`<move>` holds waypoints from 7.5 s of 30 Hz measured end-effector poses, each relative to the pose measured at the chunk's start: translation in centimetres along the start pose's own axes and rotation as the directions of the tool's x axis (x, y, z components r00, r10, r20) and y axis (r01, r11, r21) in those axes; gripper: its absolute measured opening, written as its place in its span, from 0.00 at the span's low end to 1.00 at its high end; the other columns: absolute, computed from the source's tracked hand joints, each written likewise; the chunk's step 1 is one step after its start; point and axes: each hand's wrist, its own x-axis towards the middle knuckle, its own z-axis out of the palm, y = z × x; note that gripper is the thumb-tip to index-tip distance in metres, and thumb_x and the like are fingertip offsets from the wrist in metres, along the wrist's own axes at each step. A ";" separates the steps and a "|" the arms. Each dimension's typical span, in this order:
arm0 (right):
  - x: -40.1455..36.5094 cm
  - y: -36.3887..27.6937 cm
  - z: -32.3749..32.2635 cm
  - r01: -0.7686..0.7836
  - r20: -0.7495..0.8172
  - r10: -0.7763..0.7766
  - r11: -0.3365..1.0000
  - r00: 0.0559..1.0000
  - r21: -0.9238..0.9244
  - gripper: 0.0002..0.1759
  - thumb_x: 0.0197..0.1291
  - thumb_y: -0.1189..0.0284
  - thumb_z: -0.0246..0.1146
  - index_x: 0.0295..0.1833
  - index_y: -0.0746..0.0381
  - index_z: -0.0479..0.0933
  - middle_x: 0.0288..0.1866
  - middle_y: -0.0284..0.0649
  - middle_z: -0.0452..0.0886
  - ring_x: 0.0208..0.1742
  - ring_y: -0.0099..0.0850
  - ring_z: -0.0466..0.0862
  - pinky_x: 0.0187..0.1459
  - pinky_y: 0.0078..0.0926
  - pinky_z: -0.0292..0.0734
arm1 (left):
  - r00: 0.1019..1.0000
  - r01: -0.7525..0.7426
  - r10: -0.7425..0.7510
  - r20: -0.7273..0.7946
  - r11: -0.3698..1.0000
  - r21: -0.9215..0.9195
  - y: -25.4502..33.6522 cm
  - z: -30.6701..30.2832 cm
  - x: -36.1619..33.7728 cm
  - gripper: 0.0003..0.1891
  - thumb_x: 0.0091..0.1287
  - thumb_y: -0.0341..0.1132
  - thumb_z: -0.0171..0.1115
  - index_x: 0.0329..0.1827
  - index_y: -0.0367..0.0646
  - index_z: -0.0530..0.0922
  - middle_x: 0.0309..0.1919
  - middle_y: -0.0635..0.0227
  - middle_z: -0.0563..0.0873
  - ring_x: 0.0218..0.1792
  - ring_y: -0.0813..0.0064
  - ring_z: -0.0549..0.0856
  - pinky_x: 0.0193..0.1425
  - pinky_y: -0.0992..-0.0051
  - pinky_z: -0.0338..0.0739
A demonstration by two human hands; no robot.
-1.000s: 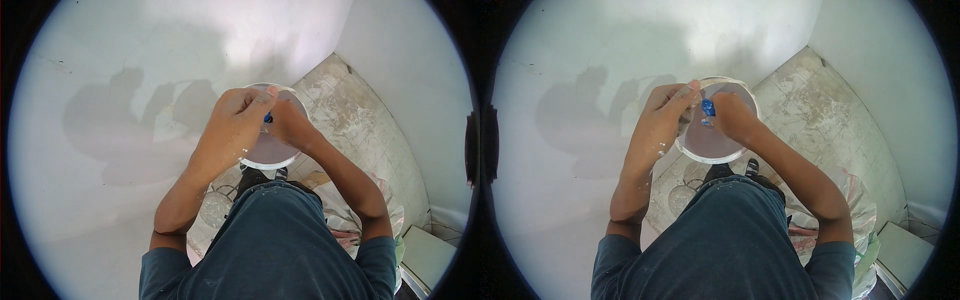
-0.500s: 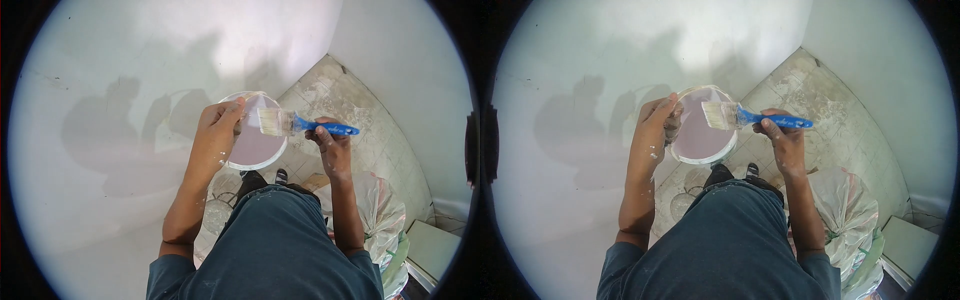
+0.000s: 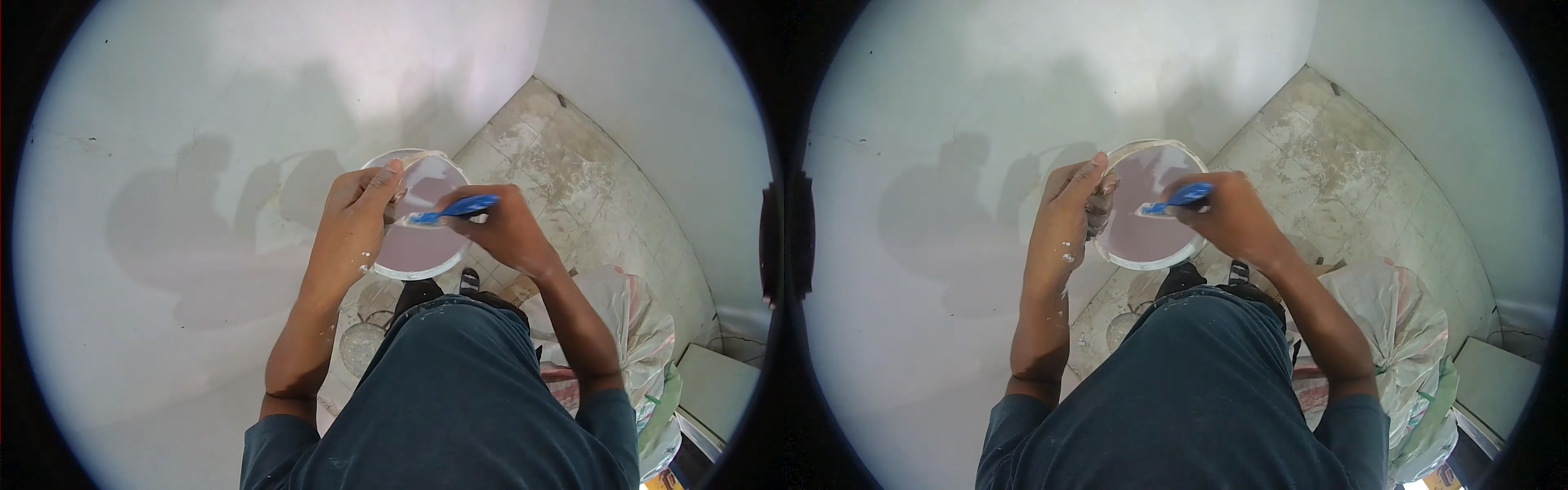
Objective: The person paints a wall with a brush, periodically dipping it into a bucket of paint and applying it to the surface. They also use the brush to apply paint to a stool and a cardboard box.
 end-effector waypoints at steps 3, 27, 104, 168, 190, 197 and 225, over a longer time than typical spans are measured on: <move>1.8 -0.4 1.5 0.086 0.180 -0.038 0.960 0.983 -0.267 0.07 0.48 0.79 0.65 0.35 0.67 0.80 0.30 0.48 0.82 0.34 0.38 0.83 0.40 0.29 0.76 | 1.000 -0.018 0.018 -0.008 0.999 0.049 0.9 0.1 -0.8 0.21 0.66 0.50 0.53 0.20 0.45 0.68 0.13 0.82 0.60 0.15 0.89 0.56 0.19 0.82 0.45; 4.1 4.6 5.7 0.204 0.273 -0.085 0.872 0.958 -0.445 0.07 0.49 0.77 0.61 0.31 0.71 0.75 0.33 0.57 0.79 0.40 0.52 0.79 0.43 0.42 0.73 | 0.995 -0.078 0.074 0.061 0.995 0.064 1.0 0.2 -3.4 0.21 0.66 0.49 0.54 0.22 0.42 0.71 0.15 0.80 0.63 0.17 0.89 0.58 0.20 0.82 0.47; -6.5 9.4 1.4 0.110 -0.325 0.287 0.574 0.901 0.812 0.06 0.64 0.73 0.57 0.36 0.60 0.66 0.31 0.40 0.76 0.31 0.29 0.78 0.34 0.23 0.73 | 0.996 0.089 -0.091 -0.008 0.986 -0.139 -4.5 0.9 -2.5 0.15 0.66 0.40 0.55 0.22 0.42 0.69 0.15 0.81 0.62 0.14 0.88 0.58 0.18 0.81 0.48; 9.5 37.5 7.0 0.348 -0.174 0.752 -0.079 0.636 0.934 0.24 0.59 0.72 0.63 0.60 0.65 0.69 0.54 0.39 0.75 0.55 0.28 0.77 0.57 0.26 0.76 | 0.810 0.583 -0.576 0.109 0.812 -0.036 -29.4 -5.9 9.7 0.06 0.56 0.29 0.58 0.25 0.41 0.70 0.16 0.74 0.69 0.16 0.81 0.67 0.23 0.78 0.60; 32.4 50.4 25.9 -0.119 -0.720 0.502 0.850 0.479 0.513 0.17 0.59 0.72 0.62 0.54 0.65 0.76 0.45 0.39 0.81 0.48 0.29 0.79 0.52 0.24 0.72 | 0.545 0.778 -0.811 0.212 0.584 0.230 -48.8 -13.9 11.6 0.04 0.57 0.29 0.60 0.31 0.40 0.73 0.24 0.76 0.72 0.28 0.84 0.70 0.33 0.81 0.62; 29.3 51.4 25.4 0.221 -0.493 0.754 0.441 0.435 0.870 0.17 0.57 0.73 0.63 0.53 0.63 0.77 0.51 0.39 0.79 0.50 0.27 0.78 0.54 0.22 0.71 | 0.539 0.780 -0.822 0.182 0.569 0.259 -49.0 -14.5 12.8 0.03 0.57 0.27 0.59 0.31 0.40 0.73 0.24 0.77 0.72 0.27 0.84 0.69 0.32 0.81 0.61; 32.9 29.0 19.6 0.578 -0.654 0.371 0.305 0.660 0.757 0.10 0.51 0.88 0.59 0.34 0.62 0.77 0.37 0.37 0.78 0.44 0.28 0.77 0.51 0.26 0.73 | 0.488 0.799 -0.838 0.246 0.542 0.260 -44.3 -10.2 13.2 0.09 0.62 0.28 0.55 0.42 0.33 0.77 0.34 0.70 0.80 0.36 0.81 0.76 0.42 0.79 0.68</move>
